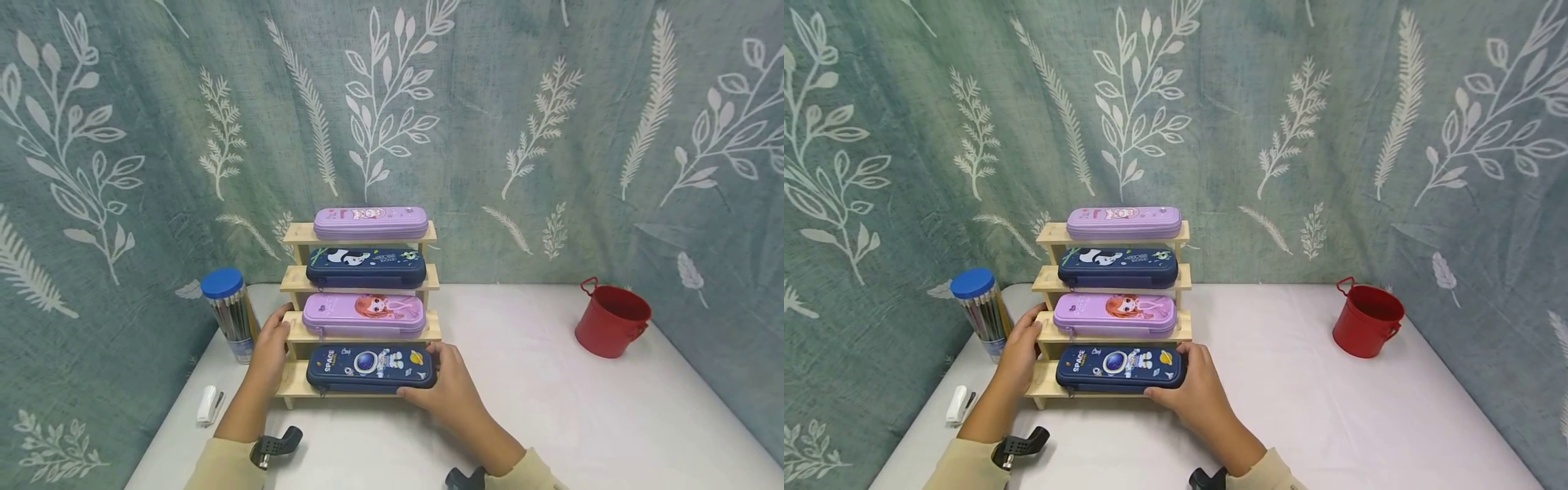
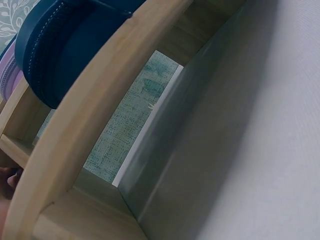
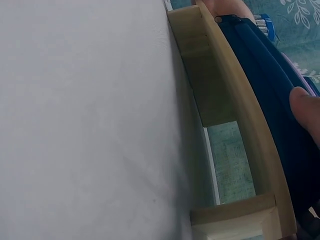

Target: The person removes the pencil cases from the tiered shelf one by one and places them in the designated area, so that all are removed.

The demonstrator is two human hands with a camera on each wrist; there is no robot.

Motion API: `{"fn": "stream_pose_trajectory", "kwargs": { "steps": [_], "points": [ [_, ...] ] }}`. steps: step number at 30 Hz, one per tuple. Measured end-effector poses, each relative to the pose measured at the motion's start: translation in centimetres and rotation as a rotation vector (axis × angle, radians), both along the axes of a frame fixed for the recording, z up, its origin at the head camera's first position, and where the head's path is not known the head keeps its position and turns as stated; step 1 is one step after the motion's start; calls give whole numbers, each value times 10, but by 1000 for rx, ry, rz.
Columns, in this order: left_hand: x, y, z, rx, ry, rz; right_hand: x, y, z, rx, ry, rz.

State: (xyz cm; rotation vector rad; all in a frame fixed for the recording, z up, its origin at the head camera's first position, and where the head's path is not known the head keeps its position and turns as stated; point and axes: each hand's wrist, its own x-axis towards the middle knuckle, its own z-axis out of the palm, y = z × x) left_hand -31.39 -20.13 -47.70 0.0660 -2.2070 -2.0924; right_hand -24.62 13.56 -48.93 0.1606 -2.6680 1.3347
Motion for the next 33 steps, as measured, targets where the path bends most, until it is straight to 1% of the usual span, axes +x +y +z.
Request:
{"fn": "stream_pose_trajectory", "kwargs": {
  "steps": [2, 11, 20, 28, 33],
  "points": [
    [0, 0, -1, 12, 2, -4, 0, 1, 0, 9, 1, 6],
    [-1, -2, -3, -3, -7, -6, -1, 9, 3, 77, 36, 52],
    [-1, -4, -4, -8, -1, 0, -5, 22, 0, 61, 45, 125],
    [-3, -1, -5, 2, 1, 3, -2, 40, 0, 44, 11, 122],
    [0, -2, -3, 1, 6, -6, -1, 54, 0, -40, -28, 151]
  ]
}}
